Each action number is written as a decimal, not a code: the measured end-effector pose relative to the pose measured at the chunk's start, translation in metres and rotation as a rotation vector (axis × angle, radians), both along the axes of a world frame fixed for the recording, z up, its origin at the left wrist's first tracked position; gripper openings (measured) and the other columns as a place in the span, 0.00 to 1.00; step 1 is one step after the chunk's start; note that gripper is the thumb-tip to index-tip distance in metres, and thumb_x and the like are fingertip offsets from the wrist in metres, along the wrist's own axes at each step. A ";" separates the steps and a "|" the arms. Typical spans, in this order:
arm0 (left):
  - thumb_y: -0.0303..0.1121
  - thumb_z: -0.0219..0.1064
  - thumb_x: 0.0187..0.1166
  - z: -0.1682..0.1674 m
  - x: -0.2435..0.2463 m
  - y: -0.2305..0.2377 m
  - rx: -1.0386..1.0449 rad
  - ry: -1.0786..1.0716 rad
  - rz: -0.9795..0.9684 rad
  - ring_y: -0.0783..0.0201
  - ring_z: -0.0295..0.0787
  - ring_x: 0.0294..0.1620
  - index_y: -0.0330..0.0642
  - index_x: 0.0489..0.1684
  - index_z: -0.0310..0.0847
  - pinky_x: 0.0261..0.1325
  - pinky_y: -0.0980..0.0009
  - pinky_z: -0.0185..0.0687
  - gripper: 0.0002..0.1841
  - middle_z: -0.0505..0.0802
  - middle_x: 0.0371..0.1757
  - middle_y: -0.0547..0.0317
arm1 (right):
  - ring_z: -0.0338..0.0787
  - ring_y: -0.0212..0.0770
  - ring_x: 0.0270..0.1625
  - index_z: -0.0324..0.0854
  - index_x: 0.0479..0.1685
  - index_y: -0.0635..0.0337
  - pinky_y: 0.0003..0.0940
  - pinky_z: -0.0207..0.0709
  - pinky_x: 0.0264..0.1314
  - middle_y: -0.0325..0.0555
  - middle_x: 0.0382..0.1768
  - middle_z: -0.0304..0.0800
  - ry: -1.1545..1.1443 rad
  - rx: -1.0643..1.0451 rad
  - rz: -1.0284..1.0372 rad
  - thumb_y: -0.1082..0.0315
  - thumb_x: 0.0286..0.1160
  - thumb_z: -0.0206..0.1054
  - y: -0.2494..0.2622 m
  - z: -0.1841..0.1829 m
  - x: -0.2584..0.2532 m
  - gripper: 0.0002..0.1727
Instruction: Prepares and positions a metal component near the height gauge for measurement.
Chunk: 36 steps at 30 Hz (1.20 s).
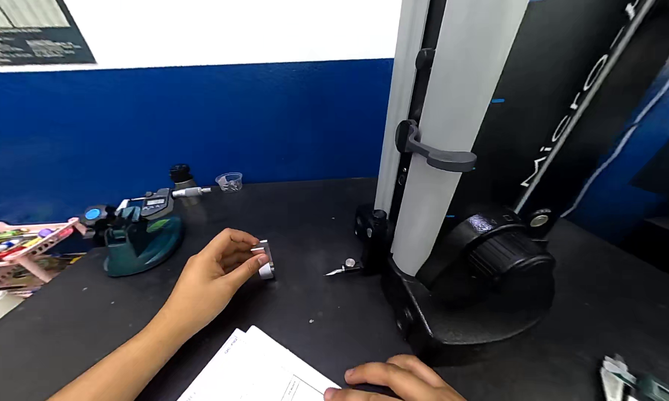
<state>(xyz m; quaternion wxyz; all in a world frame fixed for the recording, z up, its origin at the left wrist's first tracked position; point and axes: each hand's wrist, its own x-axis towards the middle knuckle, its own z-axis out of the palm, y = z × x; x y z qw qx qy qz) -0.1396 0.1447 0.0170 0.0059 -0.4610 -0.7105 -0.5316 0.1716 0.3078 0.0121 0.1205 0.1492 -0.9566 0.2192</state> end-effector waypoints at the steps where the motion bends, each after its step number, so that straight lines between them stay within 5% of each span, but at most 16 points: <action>1: 0.37 0.74 0.77 0.000 0.001 -0.001 -0.003 -0.011 -0.016 0.63 0.96 0.43 0.51 0.58 0.82 0.49 0.67 0.94 0.14 0.96 0.44 0.62 | 0.77 0.46 0.82 0.88 0.66 0.47 0.49 0.65 0.82 0.38 0.77 0.84 0.009 -0.004 -0.012 0.50 0.88 0.59 -0.002 0.000 -0.002 0.20; 10: 0.28 0.70 0.78 0.001 0.012 -0.009 0.038 -0.090 -0.147 0.59 0.94 0.43 0.47 0.59 0.79 0.50 0.64 0.94 0.14 0.93 0.48 0.57 | 0.78 0.42 0.79 0.88 0.61 0.43 0.46 0.69 0.75 0.34 0.74 0.86 0.135 0.073 -0.072 0.50 0.91 0.56 -0.019 -0.009 -0.011 0.17; 25: 0.35 0.74 0.74 0.001 0.015 -0.003 0.001 0.017 -0.114 0.64 0.96 0.46 0.53 0.56 0.81 0.50 0.68 0.95 0.15 0.95 0.46 0.63 | 0.76 0.43 0.83 0.90 0.63 0.47 0.48 0.65 0.81 0.35 0.74 0.87 -0.037 -0.125 -0.115 0.53 0.89 0.58 -0.029 0.002 0.001 0.18; 36: 0.41 0.72 0.79 -0.003 0.020 0.004 -0.068 0.160 -0.102 0.71 0.95 0.43 0.58 0.55 0.83 0.48 0.70 0.94 0.11 0.96 0.42 0.72 | 0.83 0.42 0.74 0.87 0.61 0.45 0.44 0.74 0.70 0.37 0.71 0.88 0.179 0.125 -0.041 0.54 0.92 0.54 -0.029 -0.007 -0.011 0.17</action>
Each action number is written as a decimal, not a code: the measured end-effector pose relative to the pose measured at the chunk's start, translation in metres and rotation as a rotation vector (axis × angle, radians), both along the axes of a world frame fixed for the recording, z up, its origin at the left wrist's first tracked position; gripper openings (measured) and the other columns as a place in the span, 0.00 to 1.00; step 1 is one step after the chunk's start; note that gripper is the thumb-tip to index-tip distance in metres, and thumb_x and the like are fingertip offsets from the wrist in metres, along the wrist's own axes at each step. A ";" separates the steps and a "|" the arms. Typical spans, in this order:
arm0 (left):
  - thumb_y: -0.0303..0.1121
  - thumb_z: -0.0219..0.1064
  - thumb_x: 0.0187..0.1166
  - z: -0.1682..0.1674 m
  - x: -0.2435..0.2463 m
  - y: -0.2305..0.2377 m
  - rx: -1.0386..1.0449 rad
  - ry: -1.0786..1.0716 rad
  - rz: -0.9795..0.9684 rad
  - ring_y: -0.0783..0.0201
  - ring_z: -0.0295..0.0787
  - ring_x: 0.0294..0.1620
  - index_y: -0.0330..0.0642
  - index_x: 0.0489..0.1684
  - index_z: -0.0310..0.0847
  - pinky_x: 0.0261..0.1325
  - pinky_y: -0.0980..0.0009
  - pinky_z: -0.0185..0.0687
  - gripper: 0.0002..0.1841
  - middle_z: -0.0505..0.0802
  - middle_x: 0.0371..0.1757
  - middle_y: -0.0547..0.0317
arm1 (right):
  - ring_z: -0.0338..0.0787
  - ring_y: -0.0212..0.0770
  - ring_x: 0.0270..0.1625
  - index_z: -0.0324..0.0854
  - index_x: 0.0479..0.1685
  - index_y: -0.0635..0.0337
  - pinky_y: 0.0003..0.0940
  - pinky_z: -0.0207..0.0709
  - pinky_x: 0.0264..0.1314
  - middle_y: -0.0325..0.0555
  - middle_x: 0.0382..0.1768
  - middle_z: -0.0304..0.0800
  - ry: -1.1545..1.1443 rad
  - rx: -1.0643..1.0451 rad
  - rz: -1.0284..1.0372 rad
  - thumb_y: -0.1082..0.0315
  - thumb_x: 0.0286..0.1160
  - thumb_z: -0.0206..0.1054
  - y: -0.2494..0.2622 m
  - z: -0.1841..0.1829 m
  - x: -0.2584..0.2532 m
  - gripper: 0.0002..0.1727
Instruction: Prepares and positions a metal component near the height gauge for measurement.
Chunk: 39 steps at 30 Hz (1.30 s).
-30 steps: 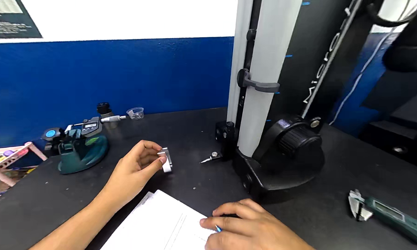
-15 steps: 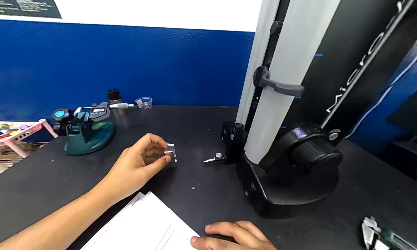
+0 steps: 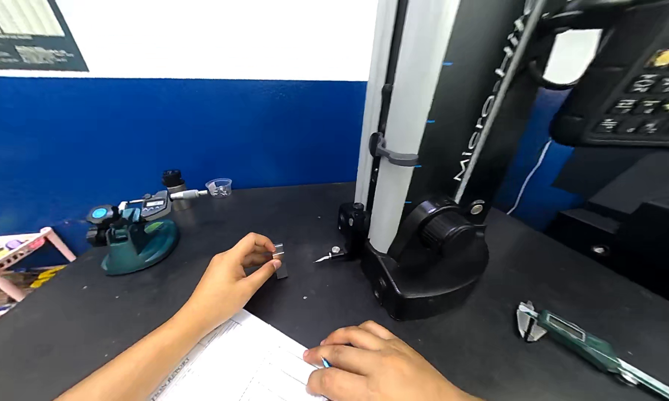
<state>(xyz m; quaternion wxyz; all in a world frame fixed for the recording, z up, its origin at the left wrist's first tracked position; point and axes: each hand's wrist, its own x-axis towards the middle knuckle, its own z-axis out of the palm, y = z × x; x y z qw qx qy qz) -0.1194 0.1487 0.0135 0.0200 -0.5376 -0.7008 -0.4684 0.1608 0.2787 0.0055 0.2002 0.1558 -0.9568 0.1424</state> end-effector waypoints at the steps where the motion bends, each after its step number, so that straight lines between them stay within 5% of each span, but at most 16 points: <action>1: 0.42 0.72 0.79 0.000 0.001 0.001 -0.009 0.002 0.001 0.71 0.96 0.43 0.58 0.55 0.83 0.48 0.70 0.94 0.11 0.97 0.42 0.72 | 0.84 0.43 0.72 0.87 0.60 0.45 0.43 0.75 0.68 0.38 0.69 0.88 0.028 0.033 0.002 0.54 0.92 0.54 0.001 -0.001 0.000 0.17; 16: 0.44 0.70 0.76 0.008 0.010 0.051 -0.116 0.190 0.059 0.71 0.94 0.50 0.49 0.57 0.82 0.55 0.67 0.92 0.17 0.94 0.50 0.67 | 0.87 0.51 0.64 0.87 0.63 0.52 0.47 0.77 0.62 0.48 0.60 0.91 0.018 0.046 0.040 0.57 0.90 0.55 0.019 0.004 0.001 0.18; 28: 0.43 0.71 0.73 0.005 0.007 0.050 -0.076 0.200 0.052 0.76 0.94 0.42 0.54 0.52 0.80 0.46 0.75 0.91 0.13 0.96 0.40 0.75 | 0.87 0.54 0.53 0.87 0.62 0.49 0.48 0.77 0.51 0.50 0.50 0.90 0.048 0.112 0.030 0.62 0.82 0.59 0.026 0.007 0.000 0.17; 33: 0.44 0.72 0.69 0.010 0.001 0.042 -0.036 0.176 0.119 0.73 0.94 0.48 0.52 0.68 0.77 0.51 0.69 0.92 0.26 0.94 0.50 0.71 | 0.87 0.55 0.53 0.87 0.66 0.44 0.49 0.76 0.52 0.51 0.50 0.90 0.013 0.095 0.011 0.65 0.81 0.59 0.025 0.009 0.002 0.19; 36: 0.41 0.69 0.67 0.018 -0.002 0.037 0.059 0.424 0.162 0.69 0.90 0.49 0.48 0.57 0.87 0.50 0.64 0.90 0.20 0.93 0.51 0.66 | 0.88 0.54 0.52 0.85 0.71 0.41 0.50 0.77 0.50 0.49 0.48 0.91 0.029 0.060 -0.037 0.66 0.81 0.59 0.027 0.010 0.002 0.22; 39: 0.40 0.67 0.74 0.026 0.005 0.030 0.131 0.795 0.116 0.57 0.91 0.57 0.47 0.50 0.90 0.57 0.53 0.88 0.13 0.93 0.55 0.57 | 0.92 0.46 0.44 0.86 0.66 0.51 0.46 0.85 0.49 0.46 0.41 0.92 0.049 -0.249 -0.110 0.66 0.84 0.59 0.028 0.013 -0.004 0.17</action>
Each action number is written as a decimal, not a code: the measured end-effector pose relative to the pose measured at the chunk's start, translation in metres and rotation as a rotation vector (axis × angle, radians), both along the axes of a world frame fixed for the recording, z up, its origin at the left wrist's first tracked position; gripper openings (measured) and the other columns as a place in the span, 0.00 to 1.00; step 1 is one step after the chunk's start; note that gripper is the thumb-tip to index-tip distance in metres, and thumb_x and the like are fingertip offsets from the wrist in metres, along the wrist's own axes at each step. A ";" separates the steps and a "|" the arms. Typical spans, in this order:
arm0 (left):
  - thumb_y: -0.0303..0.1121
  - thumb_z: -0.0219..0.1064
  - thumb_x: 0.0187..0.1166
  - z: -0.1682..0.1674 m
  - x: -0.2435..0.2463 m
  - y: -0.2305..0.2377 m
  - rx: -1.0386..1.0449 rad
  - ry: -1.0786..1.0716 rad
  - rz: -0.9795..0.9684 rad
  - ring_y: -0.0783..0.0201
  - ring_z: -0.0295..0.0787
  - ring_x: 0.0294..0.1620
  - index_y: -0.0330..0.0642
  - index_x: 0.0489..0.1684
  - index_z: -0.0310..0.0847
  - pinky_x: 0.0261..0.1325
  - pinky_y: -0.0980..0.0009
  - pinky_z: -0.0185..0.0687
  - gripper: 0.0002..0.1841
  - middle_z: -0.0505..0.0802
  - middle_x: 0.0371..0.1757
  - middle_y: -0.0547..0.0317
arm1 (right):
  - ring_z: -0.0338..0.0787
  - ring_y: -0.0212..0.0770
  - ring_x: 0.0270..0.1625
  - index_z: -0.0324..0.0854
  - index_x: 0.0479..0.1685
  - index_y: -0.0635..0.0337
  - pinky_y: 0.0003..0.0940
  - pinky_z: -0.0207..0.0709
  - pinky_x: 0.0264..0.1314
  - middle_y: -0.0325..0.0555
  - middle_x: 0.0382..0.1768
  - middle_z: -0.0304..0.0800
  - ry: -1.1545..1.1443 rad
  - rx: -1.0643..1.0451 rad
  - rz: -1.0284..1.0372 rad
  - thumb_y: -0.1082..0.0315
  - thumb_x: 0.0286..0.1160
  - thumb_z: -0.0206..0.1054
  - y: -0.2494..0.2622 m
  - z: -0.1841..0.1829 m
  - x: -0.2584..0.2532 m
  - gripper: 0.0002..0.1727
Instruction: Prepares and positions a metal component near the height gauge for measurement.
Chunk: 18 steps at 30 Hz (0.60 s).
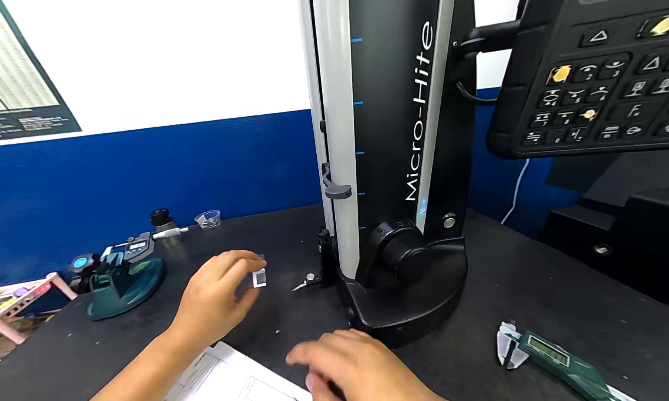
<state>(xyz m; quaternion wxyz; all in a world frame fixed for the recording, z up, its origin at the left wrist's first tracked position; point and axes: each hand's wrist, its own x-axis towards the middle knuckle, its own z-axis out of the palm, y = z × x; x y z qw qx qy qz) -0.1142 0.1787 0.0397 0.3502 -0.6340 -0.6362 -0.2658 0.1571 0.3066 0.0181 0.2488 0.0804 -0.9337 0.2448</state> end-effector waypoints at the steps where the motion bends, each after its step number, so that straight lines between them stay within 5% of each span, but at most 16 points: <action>1: 0.40 0.65 0.78 0.004 0.007 -0.002 0.027 0.095 -0.017 0.56 0.90 0.57 0.49 0.50 0.90 0.59 0.54 0.86 0.12 0.93 0.54 0.56 | 0.92 0.41 0.40 0.85 0.66 0.54 0.42 0.86 0.46 0.46 0.39 0.93 -0.032 -0.165 -0.013 0.63 0.87 0.58 0.000 0.005 -0.004 0.17; 5: 0.39 0.60 0.85 0.019 0.044 -0.015 0.100 0.273 -0.073 0.61 0.86 0.53 0.57 0.55 0.86 0.62 0.60 0.76 0.10 0.92 0.51 0.62 | 0.93 0.38 0.42 0.70 0.81 0.56 0.34 0.88 0.43 0.47 0.52 0.92 -0.308 -0.875 0.017 0.47 0.85 0.64 -0.008 0.033 -0.026 0.32; 8: 0.38 0.59 0.87 0.014 0.060 -0.026 0.104 0.282 -0.117 0.61 0.85 0.50 0.54 0.56 0.83 0.59 0.63 0.78 0.09 0.91 0.50 0.60 | 0.93 0.43 0.55 0.62 0.85 0.56 0.40 0.88 0.53 0.50 0.61 0.87 -0.359 -1.231 0.173 0.56 0.82 0.69 -0.015 0.042 -0.038 0.35; 14: 0.36 0.59 0.87 -0.009 0.058 -0.029 0.054 0.240 -0.167 0.62 0.87 0.53 0.53 0.58 0.82 0.55 0.70 0.84 0.10 0.90 0.52 0.58 | 0.90 0.39 0.55 0.73 0.75 0.60 0.37 0.86 0.54 0.46 0.56 0.88 -0.348 -1.278 0.237 0.68 0.82 0.64 -0.011 0.025 -0.045 0.23; 18: 0.35 0.59 0.82 -0.016 0.060 -0.025 -0.061 0.124 -0.214 0.63 0.86 0.64 0.56 0.66 0.80 0.63 0.71 0.84 0.16 0.88 0.66 0.55 | 0.91 0.38 0.50 0.74 0.71 0.60 0.34 0.87 0.48 0.46 0.52 0.88 -0.274 -1.259 0.110 0.71 0.79 0.65 -0.006 0.022 -0.045 0.22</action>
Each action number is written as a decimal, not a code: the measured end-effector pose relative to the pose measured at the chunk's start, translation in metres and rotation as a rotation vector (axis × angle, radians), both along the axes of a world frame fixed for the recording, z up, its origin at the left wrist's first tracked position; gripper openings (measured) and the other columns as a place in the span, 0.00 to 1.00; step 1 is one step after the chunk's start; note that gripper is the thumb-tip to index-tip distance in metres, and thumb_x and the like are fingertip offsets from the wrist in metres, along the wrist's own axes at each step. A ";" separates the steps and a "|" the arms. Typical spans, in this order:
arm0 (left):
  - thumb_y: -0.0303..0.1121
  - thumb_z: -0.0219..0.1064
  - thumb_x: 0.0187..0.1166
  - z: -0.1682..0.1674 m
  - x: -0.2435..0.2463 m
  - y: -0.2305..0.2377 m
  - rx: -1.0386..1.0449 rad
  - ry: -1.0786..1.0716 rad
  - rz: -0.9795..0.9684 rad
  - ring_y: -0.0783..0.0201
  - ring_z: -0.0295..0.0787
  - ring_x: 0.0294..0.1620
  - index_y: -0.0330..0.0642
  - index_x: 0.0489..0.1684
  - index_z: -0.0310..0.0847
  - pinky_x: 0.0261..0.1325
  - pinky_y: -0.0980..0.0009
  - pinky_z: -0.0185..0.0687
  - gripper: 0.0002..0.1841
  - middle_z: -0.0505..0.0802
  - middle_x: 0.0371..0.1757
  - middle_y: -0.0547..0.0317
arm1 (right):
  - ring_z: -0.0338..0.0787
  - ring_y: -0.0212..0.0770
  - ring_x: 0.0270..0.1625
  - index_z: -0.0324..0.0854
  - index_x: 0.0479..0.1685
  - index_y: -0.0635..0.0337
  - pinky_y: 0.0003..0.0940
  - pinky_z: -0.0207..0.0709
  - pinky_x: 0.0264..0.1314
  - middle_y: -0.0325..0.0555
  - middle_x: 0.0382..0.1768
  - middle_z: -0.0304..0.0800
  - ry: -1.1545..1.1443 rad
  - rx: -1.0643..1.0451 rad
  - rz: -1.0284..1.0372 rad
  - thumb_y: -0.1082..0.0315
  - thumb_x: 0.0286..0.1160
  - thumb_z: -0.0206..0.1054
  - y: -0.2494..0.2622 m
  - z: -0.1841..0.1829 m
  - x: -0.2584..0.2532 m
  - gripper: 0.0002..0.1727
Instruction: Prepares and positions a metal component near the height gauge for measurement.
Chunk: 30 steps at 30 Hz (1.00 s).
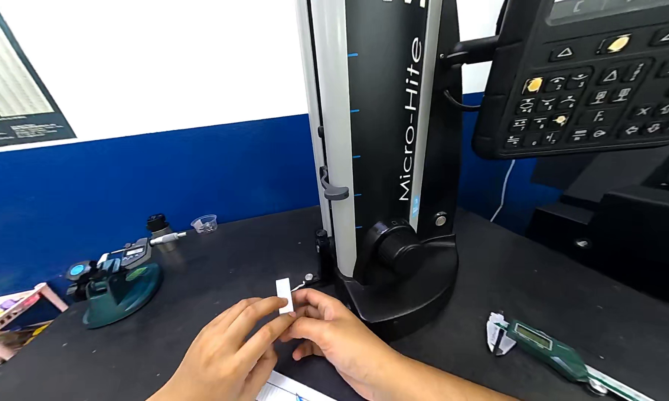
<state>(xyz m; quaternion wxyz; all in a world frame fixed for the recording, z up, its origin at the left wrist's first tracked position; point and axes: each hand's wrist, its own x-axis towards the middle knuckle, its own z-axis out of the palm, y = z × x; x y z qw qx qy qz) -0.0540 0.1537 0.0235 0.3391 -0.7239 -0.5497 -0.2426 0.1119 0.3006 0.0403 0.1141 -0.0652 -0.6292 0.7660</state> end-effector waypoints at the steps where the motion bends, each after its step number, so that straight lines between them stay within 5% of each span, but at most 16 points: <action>1: 0.36 0.60 0.80 -0.001 0.001 0.000 -0.033 -0.070 -0.010 0.64 0.85 0.66 0.56 0.67 0.80 0.64 0.71 0.84 0.18 0.86 0.69 0.54 | 0.91 0.37 0.48 0.74 0.70 0.60 0.33 0.87 0.46 0.45 0.52 0.88 -0.005 0.048 -0.020 0.71 0.79 0.66 0.001 -0.001 -0.001 0.21; 5: 0.45 0.68 0.81 0.001 0.004 0.002 -0.025 -0.539 -0.036 0.62 0.87 0.65 0.49 0.67 0.80 0.56 0.65 0.92 0.20 0.81 0.75 0.49 | 0.92 0.34 0.47 0.80 0.65 0.60 0.31 0.87 0.48 0.46 0.54 0.90 0.058 0.412 -0.092 0.66 0.79 0.67 0.002 -0.011 -0.008 0.18; 9: 0.41 0.74 0.77 -0.003 0.003 0.004 -0.063 -0.827 -0.100 0.66 0.95 0.48 0.40 0.65 0.77 0.52 0.67 0.96 0.23 0.94 0.51 0.61 | 0.92 0.34 0.51 0.82 0.65 0.57 0.31 0.86 0.54 0.45 0.55 0.91 0.061 0.713 -0.136 0.60 0.82 0.65 0.005 -0.019 -0.009 0.18; 14: 0.40 0.77 0.75 -0.007 0.000 0.004 -0.054 -0.716 -0.128 0.67 0.96 0.48 0.44 0.56 0.78 0.55 0.68 0.96 0.18 0.95 0.48 0.63 | 0.86 0.45 0.68 0.78 0.74 0.58 0.42 0.75 0.74 0.49 0.62 0.90 -0.015 0.956 -0.117 0.61 0.86 0.61 0.003 -0.012 -0.003 0.22; 18: 0.42 0.74 0.78 -0.010 -0.007 0.003 -0.057 -0.604 -0.081 0.72 0.95 0.49 0.44 0.53 0.81 0.56 0.72 0.94 0.15 0.96 0.47 0.64 | 0.75 0.48 0.82 0.66 0.88 0.58 0.45 0.63 0.87 0.50 0.77 0.81 -0.144 1.113 -0.020 0.59 0.86 0.59 0.001 -0.003 0.004 0.31; 24: 0.41 0.74 0.77 -0.013 -0.012 0.004 -0.081 -0.681 -0.046 0.72 0.96 0.44 0.42 0.51 0.82 0.52 0.73 0.95 0.14 0.96 0.44 0.66 | 0.69 0.48 0.87 0.58 0.92 0.57 0.45 0.58 0.89 0.49 0.83 0.74 -0.194 1.194 0.046 0.58 0.85 0.60 0.001 0.002 0.008 0.36; 30: 0.40 0.74 0.77 -0.013 -0.010 0.006 -0.109 -0.749 -0.019 0.71 0.96 0.44 0.43 0.52 0.82 0.52 0.73 0.96 0.14 0.96 0.44 0.67 | 0.76 0.50 0.80 0.65 0.89 0.55 0.47 0.65 0.84 0.50 0.75 0.82 -0.200 1.251 0.087 0.56 0.86 0.59 0.002 0.011 0.012 0.32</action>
